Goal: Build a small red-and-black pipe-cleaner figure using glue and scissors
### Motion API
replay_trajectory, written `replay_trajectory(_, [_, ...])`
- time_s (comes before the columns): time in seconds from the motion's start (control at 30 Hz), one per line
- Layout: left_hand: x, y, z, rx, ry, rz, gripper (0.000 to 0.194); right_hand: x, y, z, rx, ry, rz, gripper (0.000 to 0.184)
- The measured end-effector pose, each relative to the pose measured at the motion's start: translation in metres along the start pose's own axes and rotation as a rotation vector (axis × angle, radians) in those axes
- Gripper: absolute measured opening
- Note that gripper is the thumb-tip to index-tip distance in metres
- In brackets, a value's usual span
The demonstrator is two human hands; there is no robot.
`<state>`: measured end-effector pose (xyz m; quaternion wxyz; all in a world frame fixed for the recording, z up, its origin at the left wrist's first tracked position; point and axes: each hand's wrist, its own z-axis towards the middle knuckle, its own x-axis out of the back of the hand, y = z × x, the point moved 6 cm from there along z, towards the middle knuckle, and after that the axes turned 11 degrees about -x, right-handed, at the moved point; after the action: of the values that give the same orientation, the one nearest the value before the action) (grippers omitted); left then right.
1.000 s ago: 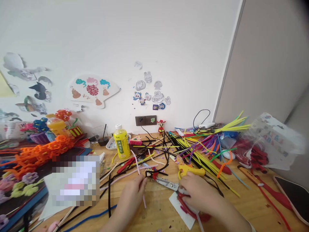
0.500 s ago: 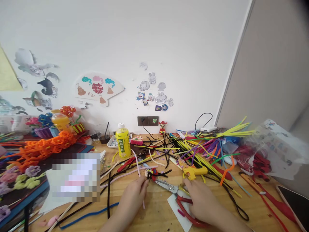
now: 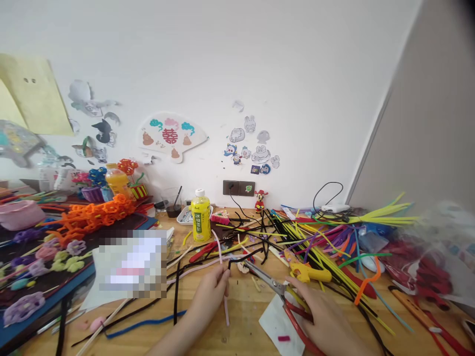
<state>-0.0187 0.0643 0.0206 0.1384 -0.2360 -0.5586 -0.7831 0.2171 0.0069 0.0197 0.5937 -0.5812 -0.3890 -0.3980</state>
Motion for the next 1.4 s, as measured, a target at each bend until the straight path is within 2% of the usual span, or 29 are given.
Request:
replay_trajectory(0.1, [0.0,0.006,-0.002,-0.018,0.002,-0.01,0.023,-0.001,-0.007,-0.002,-0.045,-0.018,0.009,0.062])
replay_trajectory(0.23, [-0.002,0.016,-0.007,-0.018,0.007,-0.07,0.021,-0.003,-0.009,-0.002,-0.06,-0.012,-0.009,0.079])
replay_trajectory(0.33, [-0.002,0.02,-0.009,-0.015,0.034,-0.119,0.021,-0.004,-0.008,-0.002,-0.017,0.02,-0.022,0.085])
replay_trajectory(0.43, [-0.002,0.018,-0.009,-0.018,0.069,-0.175,0.021,-0.005,-0.009,-0.002,0.038,0.039,-0.031,0.082])
replay_trajectory(0.67, [-0.004,0.006,-0.003,0.038,0.089,-0.335,0.026,-0.004,-0.012,-0.001,0.024,0.041,-0.041,0.076])
replay_trajectory(0.9, [-0.027,0.015,-0.015,-0.003,-0.065,-0.219,0.021,-0.002,-0.016,-0.001,0.037,0.034,-0.019,0.068])
replay_trajectory(1.03, [-0.033,0.021,-0.02,-0.024,-0.134,-0.166,0.024,-0.003,-0.017,-0.001,0.055,0.02,-0.024,0.067])
replay_trajectory(1.4, [-0.055,0.019,-0.022,-0.013,-0.247,-0.282,0.024,-0.002,-0.02,-0.002,0.11,0.044,-0.004,0.058])
